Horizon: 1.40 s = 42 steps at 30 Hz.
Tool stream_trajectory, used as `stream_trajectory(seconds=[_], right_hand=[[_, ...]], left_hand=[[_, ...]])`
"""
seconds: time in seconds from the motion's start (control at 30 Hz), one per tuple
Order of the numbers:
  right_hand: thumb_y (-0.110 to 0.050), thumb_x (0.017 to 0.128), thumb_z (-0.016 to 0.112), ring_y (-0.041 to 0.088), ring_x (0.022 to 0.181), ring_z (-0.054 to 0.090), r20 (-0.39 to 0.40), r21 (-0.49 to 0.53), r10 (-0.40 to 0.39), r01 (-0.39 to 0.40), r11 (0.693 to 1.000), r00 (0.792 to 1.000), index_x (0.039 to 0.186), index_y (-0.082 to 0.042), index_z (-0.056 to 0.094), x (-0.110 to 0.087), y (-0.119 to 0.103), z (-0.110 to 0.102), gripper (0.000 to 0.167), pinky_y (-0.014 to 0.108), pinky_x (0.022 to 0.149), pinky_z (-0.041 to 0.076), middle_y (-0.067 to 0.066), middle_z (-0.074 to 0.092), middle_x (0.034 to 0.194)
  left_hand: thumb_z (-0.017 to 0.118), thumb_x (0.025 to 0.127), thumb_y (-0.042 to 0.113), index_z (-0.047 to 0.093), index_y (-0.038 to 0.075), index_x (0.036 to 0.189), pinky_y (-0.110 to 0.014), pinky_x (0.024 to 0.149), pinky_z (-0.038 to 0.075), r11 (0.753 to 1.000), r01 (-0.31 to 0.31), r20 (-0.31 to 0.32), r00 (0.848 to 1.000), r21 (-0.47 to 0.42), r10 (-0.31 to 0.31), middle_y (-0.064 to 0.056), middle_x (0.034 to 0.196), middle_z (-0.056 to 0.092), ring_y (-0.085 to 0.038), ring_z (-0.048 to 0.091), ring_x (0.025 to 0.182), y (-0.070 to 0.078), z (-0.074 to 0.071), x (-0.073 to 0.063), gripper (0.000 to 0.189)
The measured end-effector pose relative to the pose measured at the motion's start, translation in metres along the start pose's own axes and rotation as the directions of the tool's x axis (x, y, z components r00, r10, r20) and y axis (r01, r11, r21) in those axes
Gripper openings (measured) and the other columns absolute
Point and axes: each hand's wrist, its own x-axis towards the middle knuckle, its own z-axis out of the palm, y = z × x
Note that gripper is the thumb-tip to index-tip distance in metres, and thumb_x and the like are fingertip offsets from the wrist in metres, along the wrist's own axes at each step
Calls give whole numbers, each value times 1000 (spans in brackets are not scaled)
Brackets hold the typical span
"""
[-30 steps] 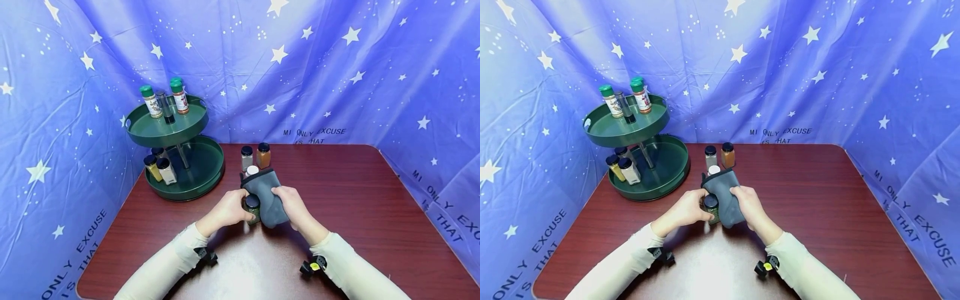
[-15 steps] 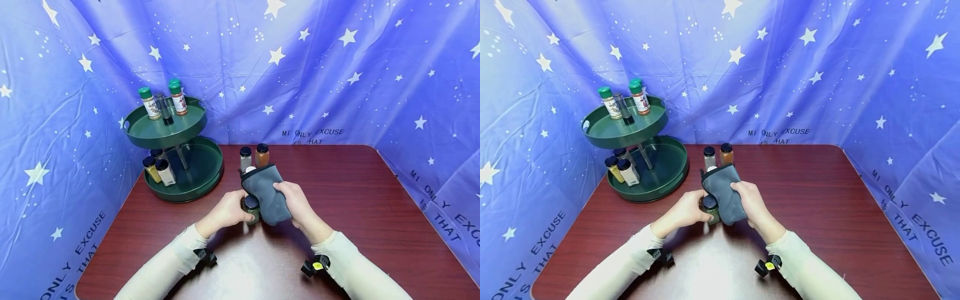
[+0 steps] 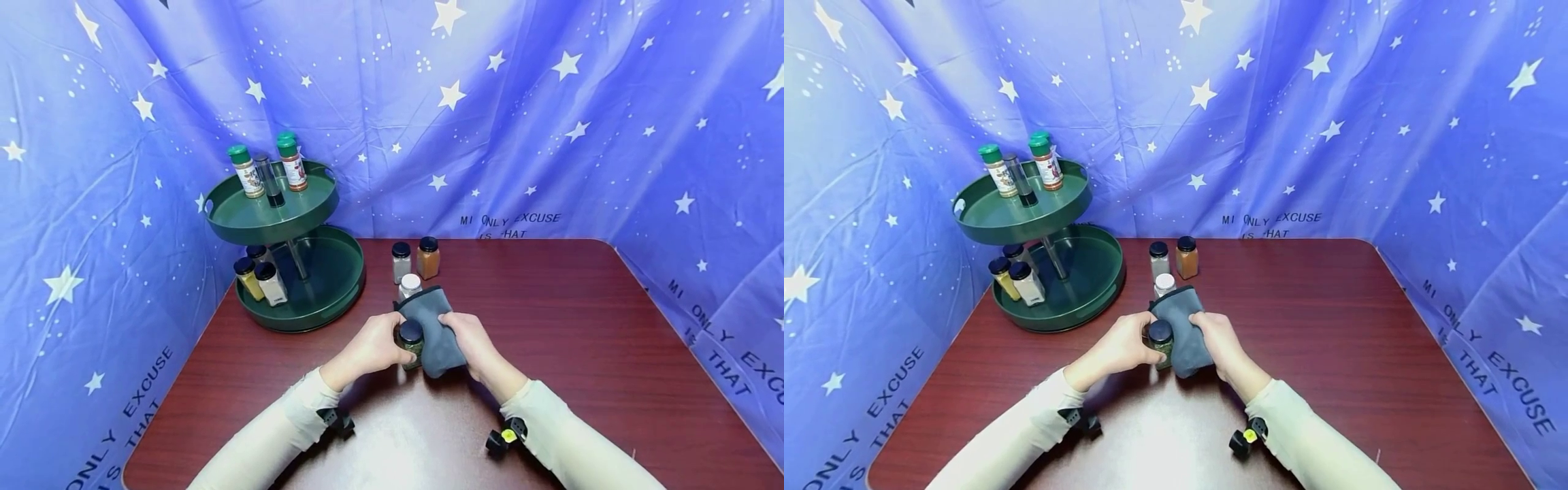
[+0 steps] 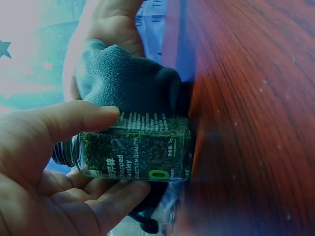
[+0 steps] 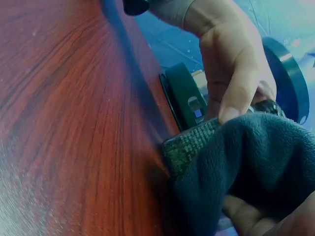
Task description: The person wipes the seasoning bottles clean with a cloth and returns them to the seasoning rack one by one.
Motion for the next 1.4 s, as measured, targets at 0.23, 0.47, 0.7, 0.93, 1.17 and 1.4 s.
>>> stream_trajectory(seconds=[0.23,0.47,0.7,0.93,1.17,1.4], right_hand=[[-17,99,52,11,58,65,31,188,-87,80,979,996,77,-11,63,-12,-17,-5,26,31,59,56,-2,66,67],[-18,102,50,11,61,67,83,222,-133,112,969,988,80,-13,65,-17,-30,-12,27,30,59,57,-2,68,71],[-18,102,50,12,64,68,106,186,-136,115,976,985,86,-11,66,-14,-33,-19,24,30,62,57,-2,70,74],[-19,101,52,11,62,68,74,178,-138,123,976,988,86,-12,67,-13,-37,-23,23,29,59,57,-2,69,71],[-20,102,53,12,64,68,65,165,-143,131,978,988,87,-11,67,-12,-38,-24,22,30,61,57,-1,70,73],[-20,102,52,11,61,67,56,171,-167,155,973,984,86,-12,68,-10,-38,-26,24,29,58,56,-2,70,71]], left_hand=[[93,67,20,64,13,93,-26,73,52,1000,-7,4,1000,1,7,8,83,68,-8,61,78,2,2,1,39],[92,68,17,65,14,94,-26,72,52,1000,-18,9,1000,-14,19,8,83,67,-8,61,77,3,-2,-1,38],[90,70,15,66,11,102,-28,77,52,998,-56,46,997,-25,57,5,90,69,-10,62,82,-1,-4,1,41],[86,72,7,65,7,119,-32,88,50,994,-70,141,987,-89,82,1,103,70,-13,61,94,-6,-10,4,51],[89,77,37,56,4,134,-36,96,49,998,-18,125,992,-59,25,-7,121,64,-18,60,107,-1,-9,-1,73],[84,72,66,56,5,111,-33,78,49,991,82,-45,996,105,-77,-4,100,56,-17,53,88,12,3,-14,77]])
